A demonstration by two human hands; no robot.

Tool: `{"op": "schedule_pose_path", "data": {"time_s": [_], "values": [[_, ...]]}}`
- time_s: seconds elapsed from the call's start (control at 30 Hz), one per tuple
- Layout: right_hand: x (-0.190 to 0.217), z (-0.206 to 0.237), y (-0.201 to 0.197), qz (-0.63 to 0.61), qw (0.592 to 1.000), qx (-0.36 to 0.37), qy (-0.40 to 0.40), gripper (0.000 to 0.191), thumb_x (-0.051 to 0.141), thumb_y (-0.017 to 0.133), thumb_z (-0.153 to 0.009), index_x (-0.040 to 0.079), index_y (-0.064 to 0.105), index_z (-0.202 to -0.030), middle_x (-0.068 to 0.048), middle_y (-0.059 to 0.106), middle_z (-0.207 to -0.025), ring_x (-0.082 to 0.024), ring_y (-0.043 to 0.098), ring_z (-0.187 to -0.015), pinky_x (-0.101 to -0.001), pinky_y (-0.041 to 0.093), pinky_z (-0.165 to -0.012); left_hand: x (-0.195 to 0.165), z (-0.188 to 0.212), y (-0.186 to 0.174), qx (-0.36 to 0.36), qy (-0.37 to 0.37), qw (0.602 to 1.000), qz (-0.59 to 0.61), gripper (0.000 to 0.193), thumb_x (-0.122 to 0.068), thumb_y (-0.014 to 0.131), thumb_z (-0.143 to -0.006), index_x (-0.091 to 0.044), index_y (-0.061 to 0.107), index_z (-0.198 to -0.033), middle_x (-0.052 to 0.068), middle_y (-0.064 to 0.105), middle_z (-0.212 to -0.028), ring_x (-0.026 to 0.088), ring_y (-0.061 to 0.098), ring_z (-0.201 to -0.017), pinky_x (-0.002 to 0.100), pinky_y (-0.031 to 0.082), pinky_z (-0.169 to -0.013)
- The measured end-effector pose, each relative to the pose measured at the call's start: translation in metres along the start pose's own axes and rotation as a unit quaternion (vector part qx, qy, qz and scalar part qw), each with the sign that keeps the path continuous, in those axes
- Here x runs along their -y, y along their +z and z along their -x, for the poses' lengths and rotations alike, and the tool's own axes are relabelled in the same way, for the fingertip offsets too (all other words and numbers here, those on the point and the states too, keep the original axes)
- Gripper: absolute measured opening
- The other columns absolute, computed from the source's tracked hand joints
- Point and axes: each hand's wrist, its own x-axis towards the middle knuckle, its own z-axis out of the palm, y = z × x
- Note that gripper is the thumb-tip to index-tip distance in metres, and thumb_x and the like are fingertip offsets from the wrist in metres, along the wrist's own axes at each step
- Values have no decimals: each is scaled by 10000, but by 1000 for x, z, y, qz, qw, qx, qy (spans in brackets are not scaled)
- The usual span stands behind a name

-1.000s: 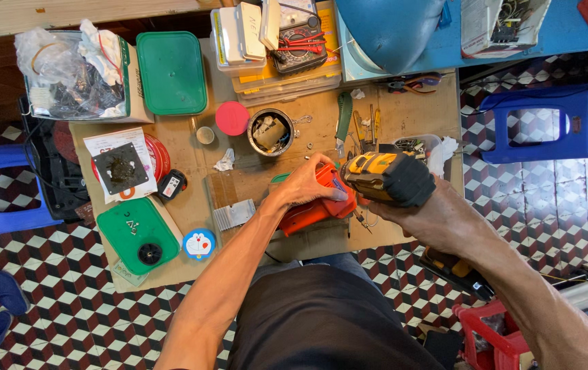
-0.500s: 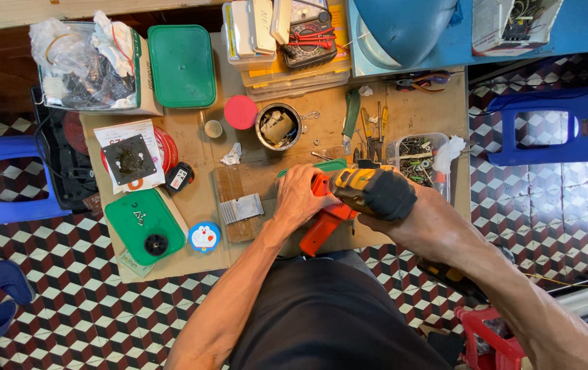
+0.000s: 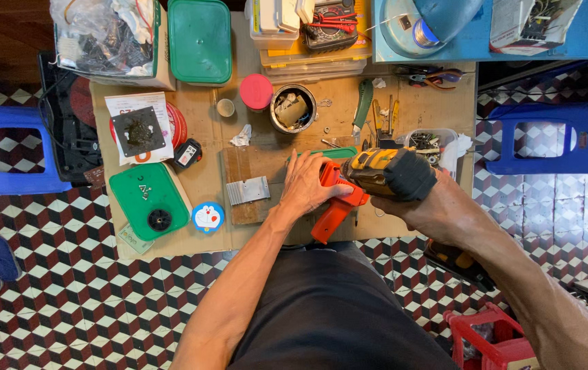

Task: The person uses a cordless drill to remove screws from an orange heat gun, then opens the casing to access the internal components. They manipulate wires and a small wooden stick, using a knife to scrape or trim the stick while working on the heat gun's internal assembly.

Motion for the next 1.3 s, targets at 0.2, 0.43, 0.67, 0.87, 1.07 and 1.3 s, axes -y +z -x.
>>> {"op": "schedule_pose_path", "data": {"time_s": [0.2,0.43,0.67,0.87,1.07,1.3], "values": [[-4,9,6,-24,999,-19,-30,383,383,727,-909,144,690,-1206,-77,664,-656,-165,632,-546,-362,543,-513,0,2,1,-7,1,1000,1,829,-679,818,-661,-90,687,-1231,199,525,-1473,422,345,-1455,561,74,-1251],[-32,10,20,-57,966,-129,-217,454,320,775,-852,118,654,-1241,-115,695,-939,-263,694,-800,-411,563,-704,5,4,9,2,4,999,-33,834,-603,838,-686,-54,660,-1287,210,522,-1481,411,358,-1457,545,111,-1252],[-40,13,15,-97,988,-65,-98,540,419,778,-807,157,544,-1217,-97,720,-1024,-286,752,-955,-417,593,-822,11,3,18,3,24,998,-52,746,-465,842,-705,-39,651,-1286,221,552,-1455,397,388,-1454,550,108,-1264],[-23,10,4,-52,999,4,-9,623,441,747,-851,224,469,-1365,-100,730,-1033,-281,781,-935,-400,631,-837,5,5,13,10,23,999,-44,752,-495,838,-747,-26,639,-1300,234,541,-1462,400,374,-1464,557,78,-1272],[-10,7,1,-12,994,-53,-98,599,476,746,-817,148,553,-1279,-114,705,-1084,-302,726,-990,-425,581,-848,-4,5,3,11,-7,1000,-20,837,-576,852,-682,-53,654,-1306,225,529,-1467,402,344,-1475,538,72,-1269],[1,8,5,20,998,-39,-49,624,487,748,-837,194,519,-1338,-93,700,-1086,-278,742,-979,-415,594,-846,-4,6,-1,0,-12,1000,1,841,-592,855,-658,-77,670,-1296,214,526,-1477,401,341,-1473,531,66,-1259]]}}
